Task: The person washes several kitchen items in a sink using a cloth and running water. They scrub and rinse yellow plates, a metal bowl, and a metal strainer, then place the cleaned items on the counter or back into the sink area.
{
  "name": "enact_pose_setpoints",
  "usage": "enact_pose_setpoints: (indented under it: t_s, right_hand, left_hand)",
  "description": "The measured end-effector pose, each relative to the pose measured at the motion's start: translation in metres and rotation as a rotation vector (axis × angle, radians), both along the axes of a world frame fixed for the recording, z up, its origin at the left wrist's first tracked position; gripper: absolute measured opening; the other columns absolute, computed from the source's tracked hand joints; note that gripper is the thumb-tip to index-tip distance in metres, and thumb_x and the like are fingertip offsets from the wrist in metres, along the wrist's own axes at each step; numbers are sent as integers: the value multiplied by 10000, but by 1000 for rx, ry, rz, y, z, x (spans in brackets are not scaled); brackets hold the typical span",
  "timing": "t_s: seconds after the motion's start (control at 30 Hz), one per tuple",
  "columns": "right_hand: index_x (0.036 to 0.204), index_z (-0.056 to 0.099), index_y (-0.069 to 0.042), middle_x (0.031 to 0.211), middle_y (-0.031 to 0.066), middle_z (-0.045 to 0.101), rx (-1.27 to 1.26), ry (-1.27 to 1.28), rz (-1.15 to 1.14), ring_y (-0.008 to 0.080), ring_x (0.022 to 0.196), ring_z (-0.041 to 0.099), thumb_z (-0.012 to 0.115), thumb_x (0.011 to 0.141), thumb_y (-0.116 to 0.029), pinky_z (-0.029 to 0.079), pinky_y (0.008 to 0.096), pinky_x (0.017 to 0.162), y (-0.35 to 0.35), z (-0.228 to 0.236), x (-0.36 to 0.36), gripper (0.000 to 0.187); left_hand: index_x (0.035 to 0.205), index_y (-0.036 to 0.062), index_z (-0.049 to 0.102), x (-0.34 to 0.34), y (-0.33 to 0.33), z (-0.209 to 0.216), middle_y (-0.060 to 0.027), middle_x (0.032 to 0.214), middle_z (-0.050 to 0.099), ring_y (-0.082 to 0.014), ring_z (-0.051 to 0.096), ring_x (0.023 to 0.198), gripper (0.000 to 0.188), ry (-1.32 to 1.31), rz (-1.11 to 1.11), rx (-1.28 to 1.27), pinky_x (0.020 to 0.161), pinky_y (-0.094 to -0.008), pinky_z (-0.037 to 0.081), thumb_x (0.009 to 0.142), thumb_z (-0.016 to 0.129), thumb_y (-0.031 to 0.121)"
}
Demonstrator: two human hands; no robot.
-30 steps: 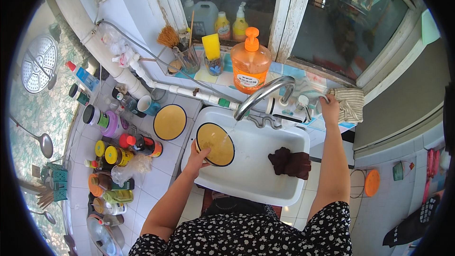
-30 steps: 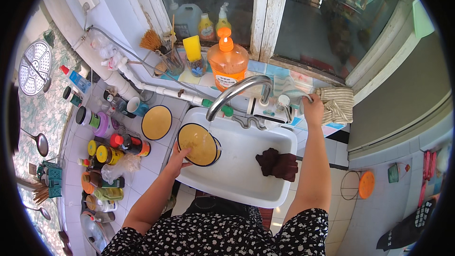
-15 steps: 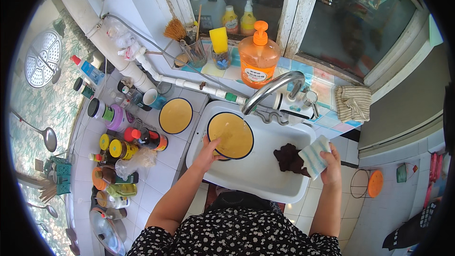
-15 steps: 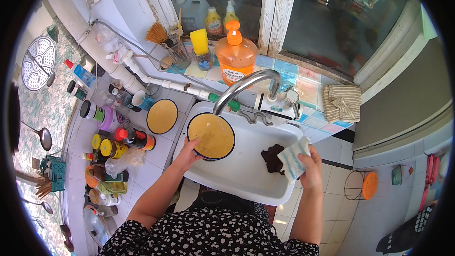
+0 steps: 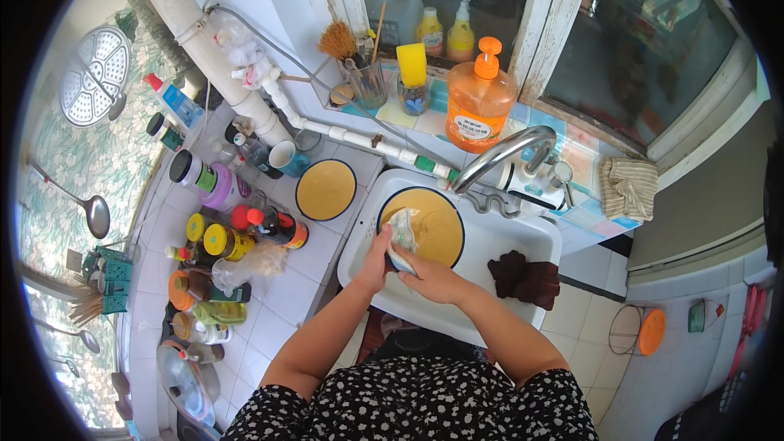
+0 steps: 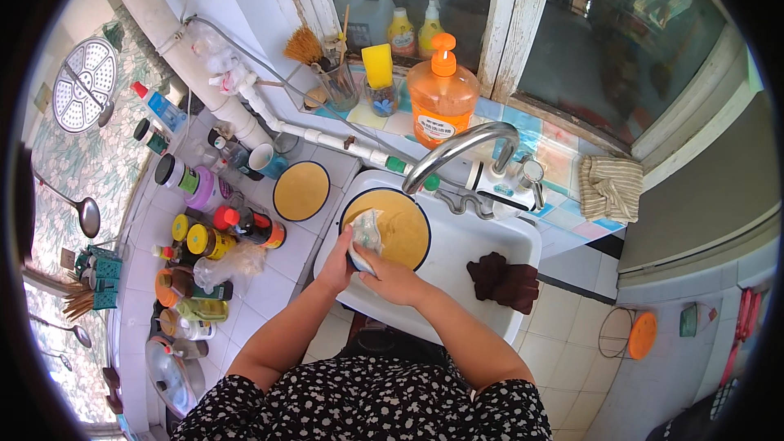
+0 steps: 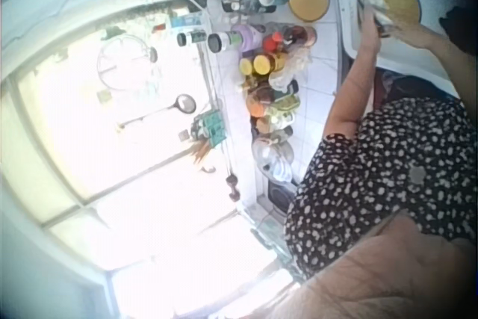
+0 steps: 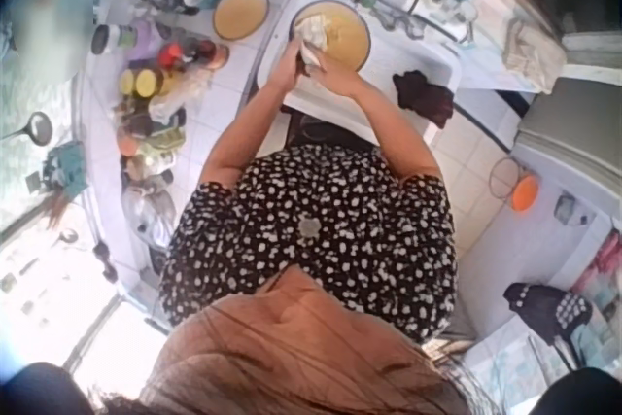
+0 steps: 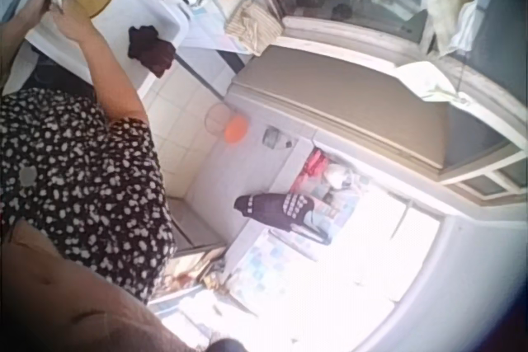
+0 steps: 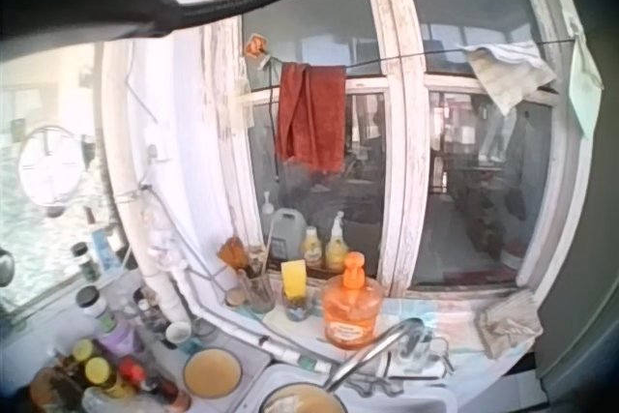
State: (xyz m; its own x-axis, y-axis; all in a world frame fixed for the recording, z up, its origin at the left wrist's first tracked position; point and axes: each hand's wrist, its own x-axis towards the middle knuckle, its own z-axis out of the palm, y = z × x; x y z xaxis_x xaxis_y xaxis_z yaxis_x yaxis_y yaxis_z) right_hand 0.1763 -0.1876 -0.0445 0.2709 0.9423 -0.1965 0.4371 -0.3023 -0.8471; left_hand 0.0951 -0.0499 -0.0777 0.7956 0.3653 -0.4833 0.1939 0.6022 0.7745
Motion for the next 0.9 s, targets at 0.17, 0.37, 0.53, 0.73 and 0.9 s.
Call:
enact_pose_setpoints:
  t_s: [0.17, 0.37, 0.53, 0.73, 0.9]
  right_hand:
    - [1320, 380, -132, 1343, 106, 410, -20, -835, 206, 279, 1197, 431, 564, 823, -264, 322, 369, 1017, -32, -33, 20, 545]
    - [1257, 455, -95, 1230, 157, 513, -18, -86, -48, 325, 1128, 492, 580, 807, -353, 400, 371, 933, -5, -39, -9, 533]
    - [1203, 494, -66, 1128, 164, 559, 116, -121, -100, 339, 1024, 525, 556, 835, -358, 400, 396, 908, -10, -4, -1, 474]
    - [1060, 528, -30, 982, 118, 587, 326, -1057, -815, 281, 967, 530, 635, 730, -52, 378, 437, 893, -73, 55, 73, 348]
    - [1088, 540, -22, 973, 107, 607, -76, -1196, -1090, 271, 905, 565, 550, 831, -115, 416, 404, 819, -123, 40, 145, 274]
  left_hand:
    - [1321, 136, 310, -11, 20, -3, -67, 1200, 488, -183, 551, 1013, 573, -23, -90, 121, 781, -342, 502, 863, 497, 425]
    - [1315, 139, 303, -7, -10, -13, -97, 1199, 479, -207, 535, 1031, 544, 38, 37, 44, 748, -369, 504, 847, 496, 339]
    - [1176, 30, 470, -10, -7, -25, -111, 1104, 563, -221, 548, 1029, 432, -166, -14, -361, 815, -372, 478, 858, 439, 322]
    - [1274, 73, 390, -8, -6, -4, -97, 1225, 510, -246, 515, 1107, 469, -43, -14, -208, 896, -402, 447, 868, 439, 303]
    - [1268, 85, 396, -1, -5, -8, -88, 1220, 516, -228, 523, 1099, 452, -71, -6, -236, 878, -401, 454, 881, 427, 315]
